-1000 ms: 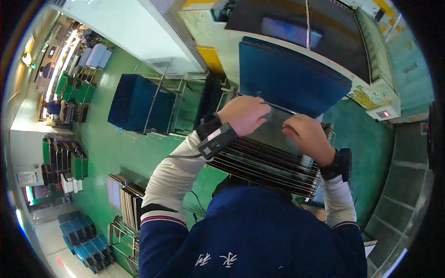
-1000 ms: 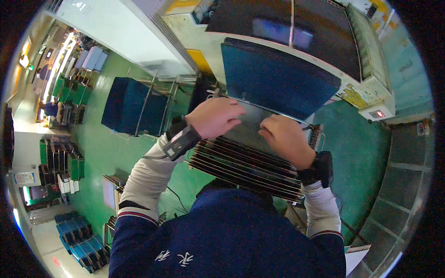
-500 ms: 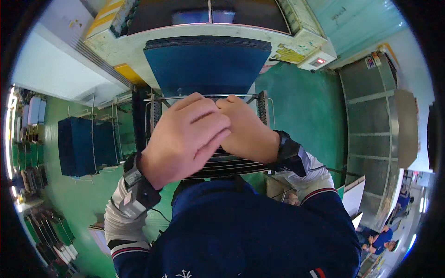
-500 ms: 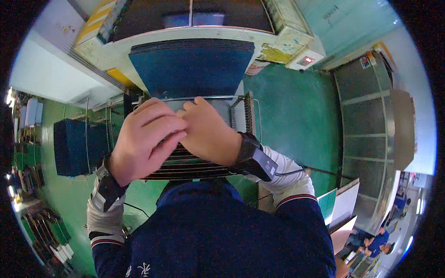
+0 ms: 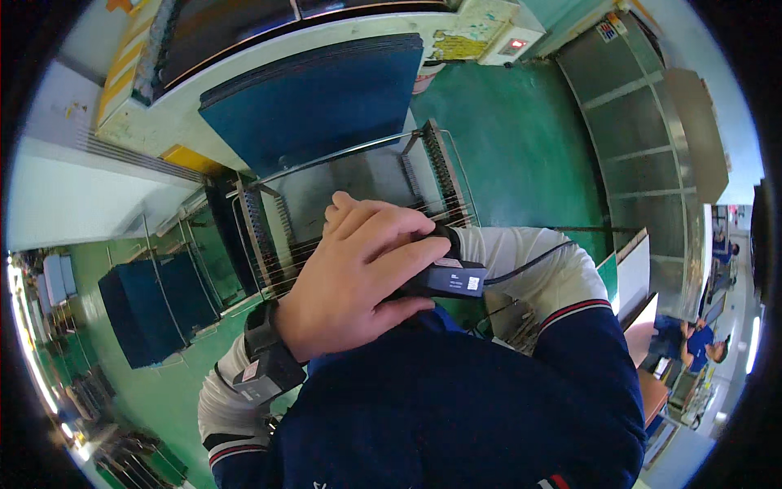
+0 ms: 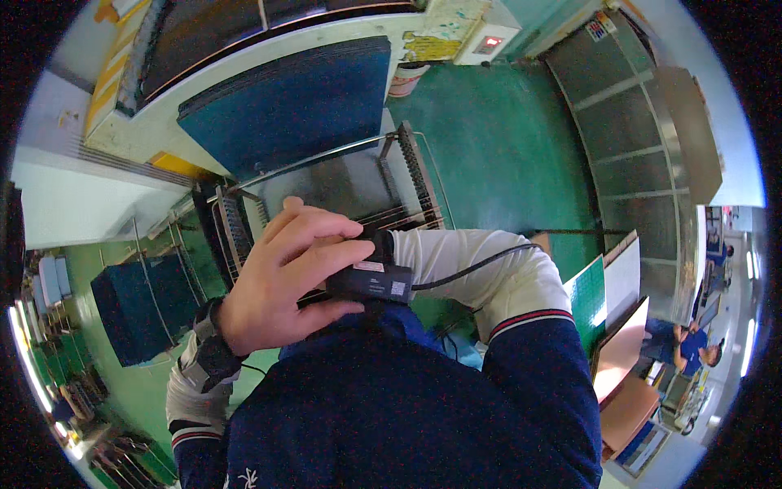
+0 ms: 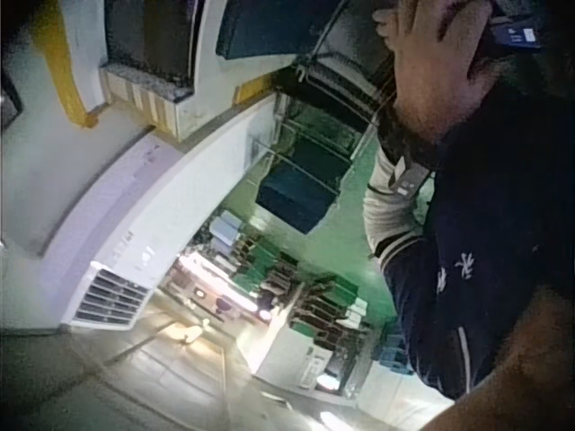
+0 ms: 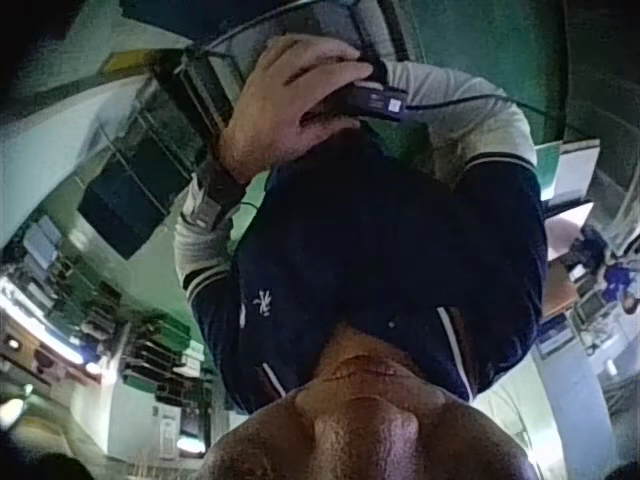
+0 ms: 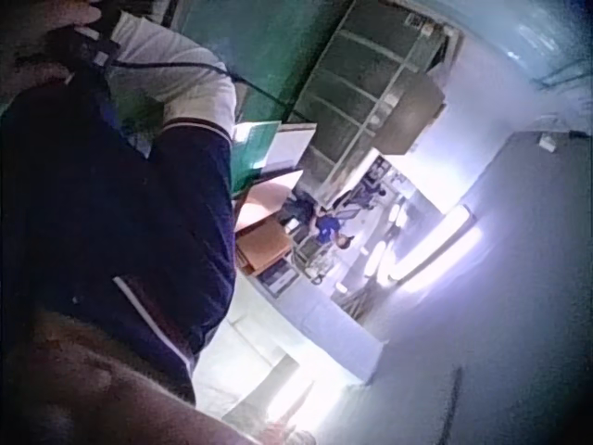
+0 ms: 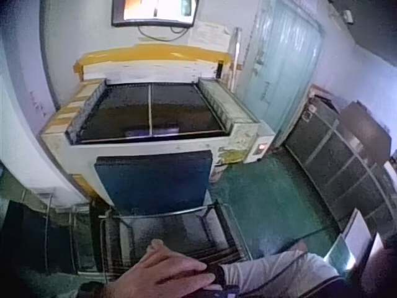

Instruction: Removing metal plates from a machine and placing them into a drying or storage rack.

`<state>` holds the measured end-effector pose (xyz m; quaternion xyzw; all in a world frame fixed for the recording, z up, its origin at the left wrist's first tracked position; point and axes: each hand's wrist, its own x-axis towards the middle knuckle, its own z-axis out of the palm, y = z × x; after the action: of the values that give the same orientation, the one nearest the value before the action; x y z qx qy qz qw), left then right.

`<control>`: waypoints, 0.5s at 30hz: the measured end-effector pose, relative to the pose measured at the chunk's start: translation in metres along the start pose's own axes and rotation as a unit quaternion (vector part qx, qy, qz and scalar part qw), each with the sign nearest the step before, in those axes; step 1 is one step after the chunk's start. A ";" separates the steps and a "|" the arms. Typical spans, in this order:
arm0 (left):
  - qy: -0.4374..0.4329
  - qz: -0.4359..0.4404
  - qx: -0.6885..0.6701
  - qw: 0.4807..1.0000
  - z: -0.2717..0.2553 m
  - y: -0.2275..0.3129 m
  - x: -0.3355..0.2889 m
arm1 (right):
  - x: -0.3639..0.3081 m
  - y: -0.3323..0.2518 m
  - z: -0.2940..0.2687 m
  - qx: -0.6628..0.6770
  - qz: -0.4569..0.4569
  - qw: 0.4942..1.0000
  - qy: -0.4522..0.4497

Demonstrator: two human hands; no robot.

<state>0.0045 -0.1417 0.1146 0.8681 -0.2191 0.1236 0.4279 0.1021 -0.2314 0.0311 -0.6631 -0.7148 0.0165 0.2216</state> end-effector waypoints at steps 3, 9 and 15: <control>0.010 0.003 -0.004 1.000 0.003 -0.001 -0.004 | -0.001 -0.004 0.005 0.004 0.005 1.000 0.006; -0.007 -0.042 -0.020 0.999 0.004 -0.001 -0.008 | -0.004 -0.007 0.010 0.011 0.014 1.000 0.008; -0.021 -0.044 0.001 0.999 0.008 -0.006 -0.012 | 0.000 -0.014 0.025 0.029 0.006 1.000 0.001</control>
<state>-0.0030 -0.1410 0.1007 0.8798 -0.1892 0.0862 0.4276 0.0805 -0.2258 0.0129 -0.6606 -0.7101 0.0378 0.2408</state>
